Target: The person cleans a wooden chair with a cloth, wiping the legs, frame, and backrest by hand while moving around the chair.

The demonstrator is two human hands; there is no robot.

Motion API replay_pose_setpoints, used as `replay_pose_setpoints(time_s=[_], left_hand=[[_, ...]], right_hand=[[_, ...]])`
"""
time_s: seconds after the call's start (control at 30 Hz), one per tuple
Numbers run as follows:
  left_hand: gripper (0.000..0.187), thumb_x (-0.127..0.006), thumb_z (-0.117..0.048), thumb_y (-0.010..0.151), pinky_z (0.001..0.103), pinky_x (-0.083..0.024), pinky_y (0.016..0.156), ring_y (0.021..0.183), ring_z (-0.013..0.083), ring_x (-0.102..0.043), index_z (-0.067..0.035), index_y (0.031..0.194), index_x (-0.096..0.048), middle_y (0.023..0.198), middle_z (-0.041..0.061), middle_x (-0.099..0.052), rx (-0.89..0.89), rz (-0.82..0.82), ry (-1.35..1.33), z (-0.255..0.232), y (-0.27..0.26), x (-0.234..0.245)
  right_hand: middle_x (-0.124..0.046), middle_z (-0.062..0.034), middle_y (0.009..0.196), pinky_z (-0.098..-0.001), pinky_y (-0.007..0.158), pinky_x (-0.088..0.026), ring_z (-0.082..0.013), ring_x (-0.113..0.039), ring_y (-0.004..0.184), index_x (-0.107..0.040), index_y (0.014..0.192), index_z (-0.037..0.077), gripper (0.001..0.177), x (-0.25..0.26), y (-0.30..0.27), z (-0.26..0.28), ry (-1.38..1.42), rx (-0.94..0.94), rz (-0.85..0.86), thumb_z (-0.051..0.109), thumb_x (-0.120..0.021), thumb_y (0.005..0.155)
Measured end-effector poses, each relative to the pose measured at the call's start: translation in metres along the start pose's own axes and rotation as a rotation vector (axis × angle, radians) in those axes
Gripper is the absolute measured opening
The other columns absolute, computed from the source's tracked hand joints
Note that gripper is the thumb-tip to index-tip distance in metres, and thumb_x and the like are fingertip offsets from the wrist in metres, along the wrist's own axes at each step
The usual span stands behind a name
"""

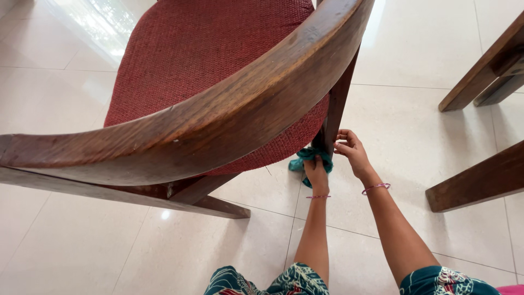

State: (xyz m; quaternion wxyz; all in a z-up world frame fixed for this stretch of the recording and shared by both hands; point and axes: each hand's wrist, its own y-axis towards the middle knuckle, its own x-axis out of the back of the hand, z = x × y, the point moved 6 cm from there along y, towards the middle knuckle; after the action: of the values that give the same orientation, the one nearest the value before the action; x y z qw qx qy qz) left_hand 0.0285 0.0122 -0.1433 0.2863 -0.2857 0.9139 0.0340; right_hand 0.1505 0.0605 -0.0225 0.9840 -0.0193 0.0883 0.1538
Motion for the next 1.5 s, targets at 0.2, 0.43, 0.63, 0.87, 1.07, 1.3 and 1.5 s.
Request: replay_pose_setpoints(time_s=[0.2, 0.43, 0.63, 0.87, 1.07, 1.3, 1.5], left_hand=[[0.024, -0.054, -0.013, 0.111, 0.036, -0.042, 0.1, 0.112, 0.0215, -0.055, 0.007, 0.124, -0.053, 0.121, 0.014, -0.054, -0.158, 0.091, 0.223, -0.085, 0.007, -0.031], [0.039, -0.039, -0.031, 0.109, 0.036, -0.046, 0.096, 0.107, 0.0209, -0.06, 0.001, 0.124, -0.055, 0.121, 0.012, -0.063, -0.245, 0.245, 0.319, -0.114, 0.004, -0.063], [0.056, -0.037, -0.042, 0.124, 0.041, -0.046, 0.093, 0.092, 0.0307, -0.057, 0.013, 0.115, -0.046, 0.099, 0.024, -0.06, -0.159, 0.165, 0.599, -0.008, -0.027, -0.015], [0.072, -0.037, -0.055, 0.103, 0.033, -0.031, 0.115, 0.135, 0.018, -0.042, -0.008, 0.156, -0.024, 0.153, 0.009, -0.039, 0.122, 0.128, -0.045, 0.0, -0.019, 0.004], [0.082, -0.037, -0.06, 0.107, 0.041, -0.028, 0.119, 0.137, 0.0288, -0.04, -0.003, 0.161, -0.017, 0.154, 0.02, -0.036, -0.068, 0.13, 0.034, -0.031, -0.027, -0.013], [0.081, -0.033, -0.06, 0.104, 0.039, -0.029, 0.119, 0.14, 0.0261, -0.038, -0.009, 0.161, -0.004, 0.159, 0.014, -0.03, -0.078, 0.226, -0.082, -0.072, -0.007, -0.053], [0.072, -0.02, -0.055, 0.109, 0.043, -0.034, 0.116, 0.14, 0.0366, -0.044, 0.0, 0.152, -0.039, 0.155, 0.023, -0.043, -0.128, 0.344, 0.504, -0.1, 0.034, -0.076]], right_hand=[[-0.059, -0.0039, 0.118, -0.0317, 0.088, -0.053, -0.0134, -0.058, 0.1, -0.055, 0.128, 0.006, 0.04, 0.0, 0.004, -0.001, -0.001, 0.012, 0.009, 0.014, -0.063, 0.09], [-0.059, -0.0037, 0.117, -0.0306, 0.088, -0.053, -0.0119, -0.06, 0.1, -0.054, 0.128, 0.007, 0.041, 0.0, 0.003, -0.002, -0.015, -0.005, -0.003, 0.012, -0.06, 0.089], [-0.059, -0.0029, 0.119, -0.0312, 0.087, -0.052, -0.0124, -0.059, 0.101, -0.054, 0.13, 0.007, 0.041, -0.003, -0.005, -0.001, 0.031, -0.047, -0.015, 0.012, -0.059, 0.09], [-0.06, -0.003, 0.118, -0.033, 0.088, -0.054, -0.0133, -0.062, 0.104, -0.054, 0.128, 0.009, 0.038, -0.008, -0.009, 0.011, 0.051, -0.083, -0.029, 0.016, -0.06, 0.091], [-0.059, -0.0032, 0.114, -0.0328, 0.087, -0.055, -0.0133, -0.062, 0.101, -0.055, 0.127, 0.009, 0.038, -0.004, -0.002, -0.001, 0.04, -0.076, -0.022, 0.014, -0.06, 0.09], [-0.058, -0.0018, 0.114, -0.0311, 0.084, -0.053, -0.0123, -0.06, 0.098, -0.055, 0.126, 0.009, 0.037, -0.001, 0.0, -0.007, 0.061, -0.059, -0.024, 0.012, -0.061, 0.09], [-0.06, 0.0, 0.114, -0.0307, 0.085, -0.052, -0.0102, -0.06, 0.1, -0.054, 0.129, 0.012, 0.041, 0.001, -0.008, -0.005, 0.022, -0.067, 0.003, 0.014, -0.06, 0.089]])
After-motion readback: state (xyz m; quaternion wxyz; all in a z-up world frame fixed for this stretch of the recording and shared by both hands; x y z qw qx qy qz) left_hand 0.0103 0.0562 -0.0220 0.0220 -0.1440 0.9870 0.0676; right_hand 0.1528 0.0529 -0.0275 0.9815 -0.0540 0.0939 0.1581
